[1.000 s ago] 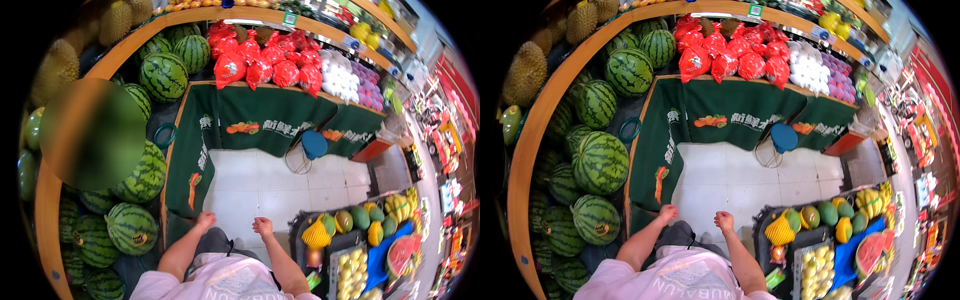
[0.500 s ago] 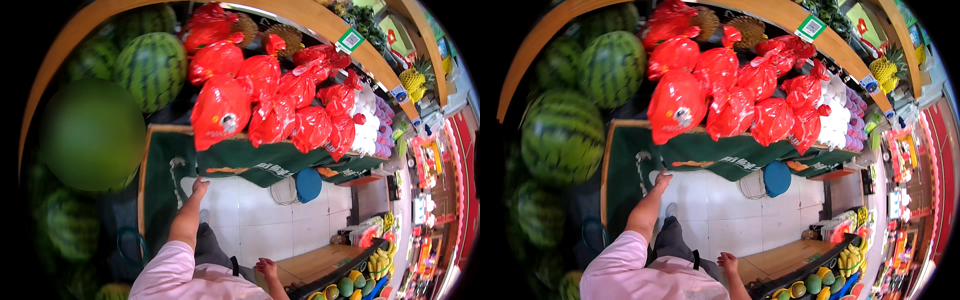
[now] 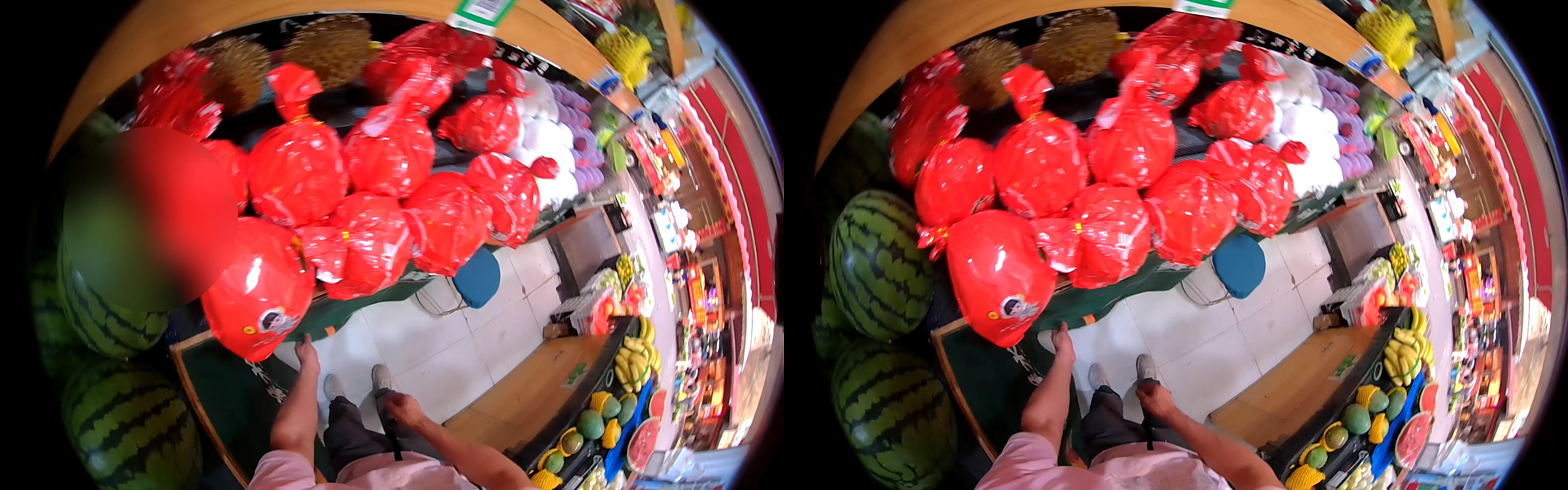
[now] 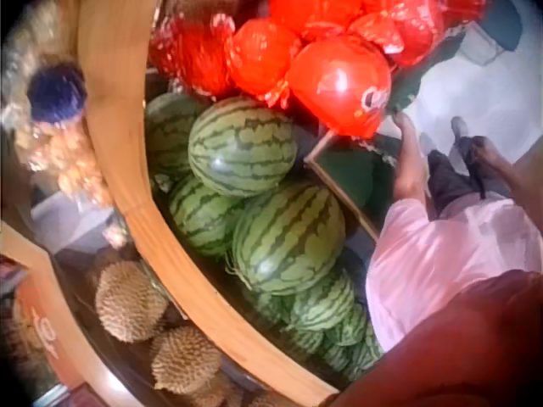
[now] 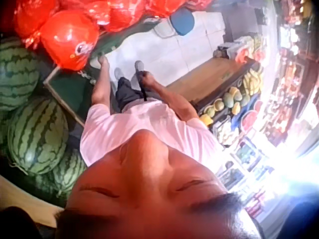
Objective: The person organizes various fruits on display shelves, picking up durians to check their position and picking pomegranates from a crate to hand to another person.
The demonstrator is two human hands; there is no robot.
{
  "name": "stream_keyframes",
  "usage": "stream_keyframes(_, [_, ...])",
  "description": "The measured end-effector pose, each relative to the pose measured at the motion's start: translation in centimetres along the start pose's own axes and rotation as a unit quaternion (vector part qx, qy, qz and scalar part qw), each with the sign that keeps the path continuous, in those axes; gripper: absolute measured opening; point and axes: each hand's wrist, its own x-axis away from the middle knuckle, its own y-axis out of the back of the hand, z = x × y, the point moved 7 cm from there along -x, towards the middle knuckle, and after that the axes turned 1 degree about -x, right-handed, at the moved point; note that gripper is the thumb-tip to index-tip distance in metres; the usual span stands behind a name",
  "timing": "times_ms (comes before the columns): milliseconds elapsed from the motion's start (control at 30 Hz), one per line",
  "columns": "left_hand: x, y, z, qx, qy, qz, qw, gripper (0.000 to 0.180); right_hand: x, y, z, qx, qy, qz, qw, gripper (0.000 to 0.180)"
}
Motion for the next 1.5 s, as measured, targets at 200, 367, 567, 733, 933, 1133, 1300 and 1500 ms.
stream_keyframes(200, [29.8,-9.4,-9.5,0.212,0.241,0.343,0.883,0.032,-1.7,6.5,5.0,0.093,0.05,-0.258,0.96,0.112])
stream_keyframes(367, [38.1,-9.1,-20.4,0.347,0.206,0.287,0.869,0.042,-3.2,10.3,5.4,-0.071,0.144,-0.248,0.955,0.033])
stream_keyframes(567, [36.9,-5.9,-15.2,-0.079,-0.026,0.313,0.946,0.06,9.3,24.8,12.2,-0.461,0.138,-0.413,0.773,0.029])
stream_keyframes(733, [44.9,-21.1,-18.2,-0.312,-0.386,0.378,0.782,0.084,18.1,29.3,22.1,-0.516,0.352,-0.296,0.723,0.047])
stream_keyframes(933, [53.7,-21.1,-25.1,-0.377,-0.61,0.321,0.618,0.057,23.6,35.4,24.2,-0.531,0.441,-0.297,0.659,0.058])
stream_keyframes(1133, [56.4,-21.3,-38.9,-0.354,-0.738,0.236,0.523,0.05,22.6,37.9,34.6,-0.425,0.588,-0.101,0.681,0.071])
stream_keyframes(1300, [51.5,-22.8,-56.0,-0.17,-0.783,-0.073,0.593,0.04,23.7,34.1,40.3,0.118,0.692,-0.36,0.614,0.07])
stream_keyframes(1500, [46.6,-28.3,-59.5,-0.314,-0.797,-0.135,0.499,0.036,3.0,35.4,42.4,0.235,0.483,-0.453,0.712,0.07])
